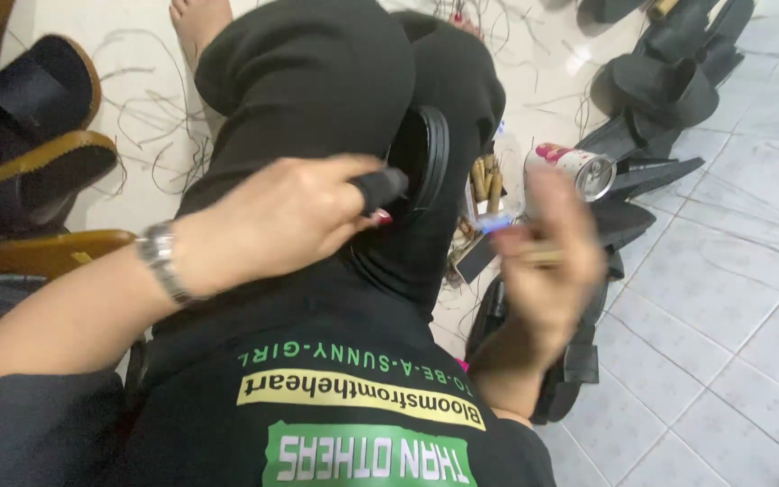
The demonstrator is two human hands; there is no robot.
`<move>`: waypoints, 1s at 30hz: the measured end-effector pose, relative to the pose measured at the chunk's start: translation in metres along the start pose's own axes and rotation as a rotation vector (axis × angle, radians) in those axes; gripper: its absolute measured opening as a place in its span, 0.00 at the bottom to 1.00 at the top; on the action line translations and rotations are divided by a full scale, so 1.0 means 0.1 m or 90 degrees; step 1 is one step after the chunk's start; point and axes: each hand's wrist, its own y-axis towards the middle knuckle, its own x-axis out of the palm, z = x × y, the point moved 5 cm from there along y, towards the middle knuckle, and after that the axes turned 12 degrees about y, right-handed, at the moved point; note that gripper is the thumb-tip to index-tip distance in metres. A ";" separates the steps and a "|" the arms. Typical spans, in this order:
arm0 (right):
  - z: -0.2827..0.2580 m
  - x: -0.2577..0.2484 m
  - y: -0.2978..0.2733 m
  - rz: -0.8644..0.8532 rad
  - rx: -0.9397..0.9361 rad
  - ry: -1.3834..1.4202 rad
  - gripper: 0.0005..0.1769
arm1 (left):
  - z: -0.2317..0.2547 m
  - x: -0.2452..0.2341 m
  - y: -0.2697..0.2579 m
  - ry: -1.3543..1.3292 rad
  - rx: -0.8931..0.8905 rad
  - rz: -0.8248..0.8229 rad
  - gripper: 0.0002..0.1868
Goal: Hand-sewing a rubber sole onto a shoe upper using a needle and thread.
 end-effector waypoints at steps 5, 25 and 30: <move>-0.02 0.71 -0.09 -0.165 0.235 0.261 0.03 | -0.09 0.22 0.04 -0.004 -0.074 0.106 0.23; -0.73 0.50 0.00 -0.383 0.082 0.382 0.09 | 0.22 0.36 -0.16 -0.005 -0.018 0.247 0.28; -0.77 0.19 0.16 -0.654 -0.057 0.563 0.13 | -0.69 0.03 -0.55 -0.212 -0.039 0.339 0.06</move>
